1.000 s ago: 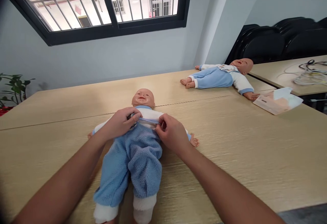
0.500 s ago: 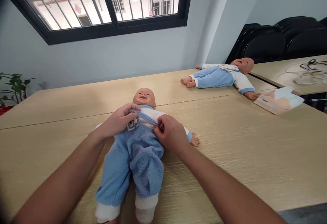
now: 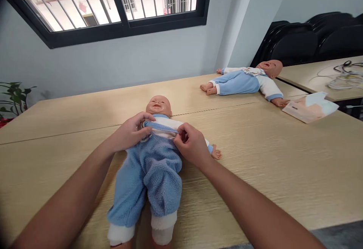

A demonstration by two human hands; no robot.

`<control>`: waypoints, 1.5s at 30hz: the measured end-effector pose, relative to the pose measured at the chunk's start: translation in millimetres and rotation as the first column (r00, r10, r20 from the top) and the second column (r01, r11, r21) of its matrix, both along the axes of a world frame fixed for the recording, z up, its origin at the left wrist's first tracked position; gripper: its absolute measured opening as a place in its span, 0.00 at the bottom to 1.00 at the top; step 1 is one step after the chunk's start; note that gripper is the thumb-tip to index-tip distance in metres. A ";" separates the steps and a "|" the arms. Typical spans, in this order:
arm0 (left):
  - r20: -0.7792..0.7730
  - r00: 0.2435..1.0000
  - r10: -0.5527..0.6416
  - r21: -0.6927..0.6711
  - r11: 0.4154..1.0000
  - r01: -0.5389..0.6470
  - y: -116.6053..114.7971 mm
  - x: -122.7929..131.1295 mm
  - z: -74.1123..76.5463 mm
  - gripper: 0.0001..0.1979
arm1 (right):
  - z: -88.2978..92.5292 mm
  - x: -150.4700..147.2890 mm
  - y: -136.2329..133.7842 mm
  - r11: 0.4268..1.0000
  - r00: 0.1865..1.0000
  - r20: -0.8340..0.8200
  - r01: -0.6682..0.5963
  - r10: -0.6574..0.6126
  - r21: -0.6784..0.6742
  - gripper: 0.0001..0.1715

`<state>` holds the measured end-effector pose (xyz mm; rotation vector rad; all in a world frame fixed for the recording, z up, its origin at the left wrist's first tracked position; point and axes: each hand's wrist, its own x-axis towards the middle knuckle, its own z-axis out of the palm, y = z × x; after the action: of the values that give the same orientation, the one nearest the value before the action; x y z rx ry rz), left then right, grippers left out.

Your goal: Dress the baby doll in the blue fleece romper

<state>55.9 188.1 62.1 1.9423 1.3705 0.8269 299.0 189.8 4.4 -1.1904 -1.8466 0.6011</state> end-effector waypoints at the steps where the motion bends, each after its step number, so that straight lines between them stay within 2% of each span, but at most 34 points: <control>1: -0.051 0.999 -0.001 0.051 0.999 0.003 -0.5 0.9 -0.4 0.15 | -1.0 -1.2 -1.3 0.997 0.999 0.016 0.051 -0.052 0.064 0.07; 3: -0.087 0.994 0.069 0.201 0.978 -0.050 -0.6 4.1 -3.5 0.12 | -2.7 -2.9 -3.1 0.988 0.997 0.037 0.060 -0.066 0.144 0.08; 4: -0.076 0.991 0.113 0.281 0.956 -0.087 -0.4 6.1 -5.8 0.10 | -3.3 -3.2 -3.4 0.991 1.000 0.028 0.009 -0.013 0.130 0.08; 6: -0.046 0.987 0.155 0.405 0.906 -0.123 0.3 9.8 -10.2 0.09 | -3.8 -2.3 -2.3 0.988 0.986 -0.066 -0.154 0.153 -0.006 0.05; 7: -0.041 0.988 0.152 0.443 0.889 -0.118 0.5 11.2 -11.8 0.09 | -3.6 -1.1 -0.9 0.968 0.965 -0.148 -0.231 0.215 -0.100 0.08; 10: -0.053 0.991 0.127 0.487 0.869 -0.085 1.0 13.5 -14.0 0.09 | -0.9 4.6 6.5 0.863 0.900 -0.368 -0.367 0.235 -0.347 0.21; 12: -0.038 0.992 0.124 0.480 0.873 -0.090 0.9 14.8 -13.5 0.09 | 2.7 9.2 11.8 0.798 0.883 -0.384 -0.428 0.269 -0.424 0.24; 14: -0.001 0.992 0.123 0.440 0.891 -0.110 0.5 16.5 -12.3 0.10 | 6.4 13.0 15.8 0.777 0.875 -0.318 -0.475 0.366 -0.412 0.21; 16: 0.042 0.991 0.129 0.372 0.918 -0.135 -0.3 18.3 -10.7 0.10 | 8.9 15.3 18.0 0.799 0.871 -0.242 -0.489 0.427 -0.351 0.16; 19: 0.067 0.989 0.130 0.268 0.953 -0.143 -1.7 19.0 -8.3 0.11 | 8.0 16.2 19.1 0.874 0.907 -0.158 -0.420 0.391 -0.245 0.10; 22: 0.034 0.992 0.122 0.172 0.977 -0.126 -3.2 17.5 -6.6 0.12 | 3.8 14.4 18.2 0.955 0.960 -0.043 -0.279 0.276 -0.103 0.06; 24: 0.007 0.993 0.114 0.111 0.987 -0.115 -4.2 16.8 -6.0 0.11 | 1.6 11.3 15.9 0.985 0.985 0.012 -0.171 0.171 -0.014 0.04; 27: -0.045 0.997 0.068 0.072 0.995 -0.065 -5.0 17.8 -5.2 0.09 | 0.6 5.2 10.6 0.997 0.999 0.043 -0.016 0.012 0.079 0.05; 29: -0.091 0.995 0.035 0.078 0.997 -0.027 -4.6 18.7 -5.1 0.10 | 0.9 2.6 7.5 0.999 1.000 -0.003 0.010 -0.010 0.044 0.06; 32: -0.118 0.992 0.045 0.182 0.983 -0.022 -1.5 17.7 -6.9 0.12 | 1.3 3.7 6.1 0.986 0.986 -0.118 -0.129 0.116 -0.102 0.08; 34: -0.136 0.990 0.040 0.299 0.954 0.003 1.9 15.3 -9.8 0.10 | 1.0 6.5 6.9 0.969 0.973 -0.117 -0.212 0.198 -0.126 0.08; 36: -0.200 0.980 -0.003 0.407 0.909 0.086 5.1 12.9 -13.7 0.07 | -0.2 8.8 7.9 0.976 0.977 -0.026 -0.211 0.210 -0.061 0.07; 38: -0.287 0.957 -0.052 0.473 0.861 0.188 7.1 12.0 -18.0 0.05 | -1.9 9.6 8.6 0.985 0.983 0.084 -0.169 0.165 0.038 0.09; 40: -0.339 0.940 -0.045 0.523 0.821 0.229 7.8 13.6 -21.8 0.03 | -3.0 9.5 9.0 0.986 0.983 0.152 -0.118 0.100 0.115 0.10; 42: -0.314 0.949 0.022 0.592 0.786 0.178 7.5 17.2 -24.2 0.01 | -1.9 10.2 9.7 0.989 0.982 0.172 -0.096 0.075 0.116 0.09; 43: -0.281 0.958 0.063 0.629 0.766 0.134 7.2 19.3 -24.8 0.01 | -0.4 11.4 10.4 0.990 0.978 0.180 -0.120 0.104 0.079 0.08; 45: -0.210 0.970 0.125 0.687 0.724 0.056 6.7 23.1 -24.8 0.01 | 4.7 15.5 12.3 0.969 0.948 0.200 -0.243 0.249 -0.056 0.09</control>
<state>79.1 194.8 37.2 2.6704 1.3453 1.2941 314.5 202.1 9.1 -1.0822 -2.1904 0.6656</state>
